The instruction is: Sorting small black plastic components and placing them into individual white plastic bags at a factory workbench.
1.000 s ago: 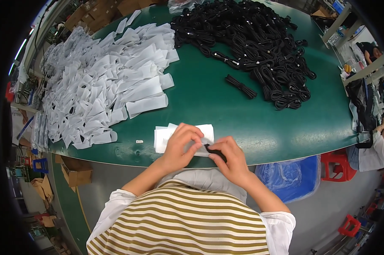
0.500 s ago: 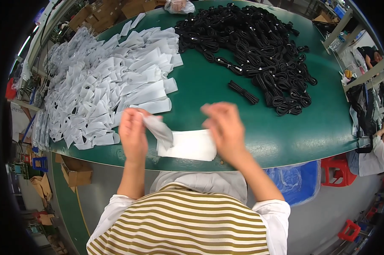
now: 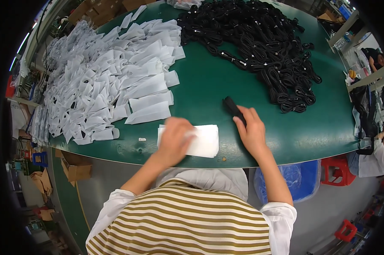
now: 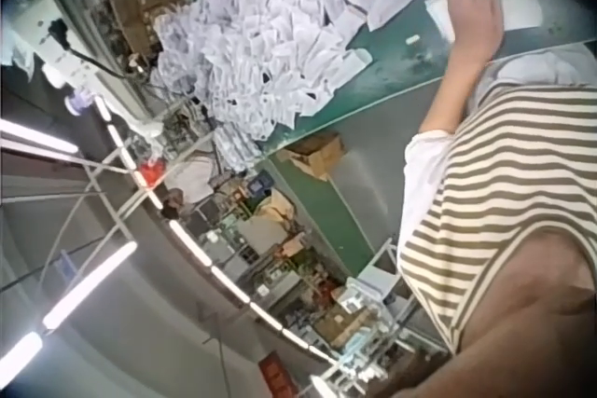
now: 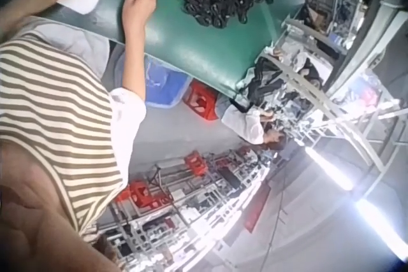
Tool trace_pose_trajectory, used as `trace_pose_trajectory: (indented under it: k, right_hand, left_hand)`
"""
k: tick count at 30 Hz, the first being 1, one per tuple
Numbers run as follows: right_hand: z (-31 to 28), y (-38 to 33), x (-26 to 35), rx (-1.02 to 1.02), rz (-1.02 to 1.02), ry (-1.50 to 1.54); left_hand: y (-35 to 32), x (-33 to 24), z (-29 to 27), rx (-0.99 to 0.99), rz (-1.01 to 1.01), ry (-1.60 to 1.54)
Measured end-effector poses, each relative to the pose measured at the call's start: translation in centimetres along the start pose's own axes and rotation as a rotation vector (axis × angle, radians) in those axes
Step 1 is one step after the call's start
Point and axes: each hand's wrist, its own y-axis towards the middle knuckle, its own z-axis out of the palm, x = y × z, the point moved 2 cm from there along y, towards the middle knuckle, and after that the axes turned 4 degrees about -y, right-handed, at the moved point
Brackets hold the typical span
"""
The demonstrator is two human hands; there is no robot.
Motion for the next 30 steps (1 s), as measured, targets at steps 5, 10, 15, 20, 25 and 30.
trace_pose_trajectory:
  k: [5,10,15,20,25,30]
  right_hand:
    - [-1.3,-3.5,2.1,0.035,-0.008,0.15]
    - [-2.8,-6.5,2.7,0.06,-0.044,0.13]
    - [-3.6,-7.5,3.6,0.194,-0.136,0.065]
    - [-3.1,-7.2,3.6,0.291,-0.212,0.055]
    - [-0.2,-8.1,2.3,0.485,0.595,0.774]
    - [0.9,-6.9,5.7,0.148,0.194,0.943]
  left_hand:
    - [-1.2,-1.0,4.2,0.245,-0.019,-0.082]
    - [-1.4,-0.5,4.4,0.213,-0.173,-0.168]
    - [-1.3,-0.4,3.9,0.173,-0.452,-0.406]
    - [-1.4,-1.1,3.8,0.127,-0.343,-0.544]
    - [-0.7,-2.6,2.8,0.163,-0.027,-0.359]
    - [0.4,-3.2,1.1,0.104,-0.087,-0.329]
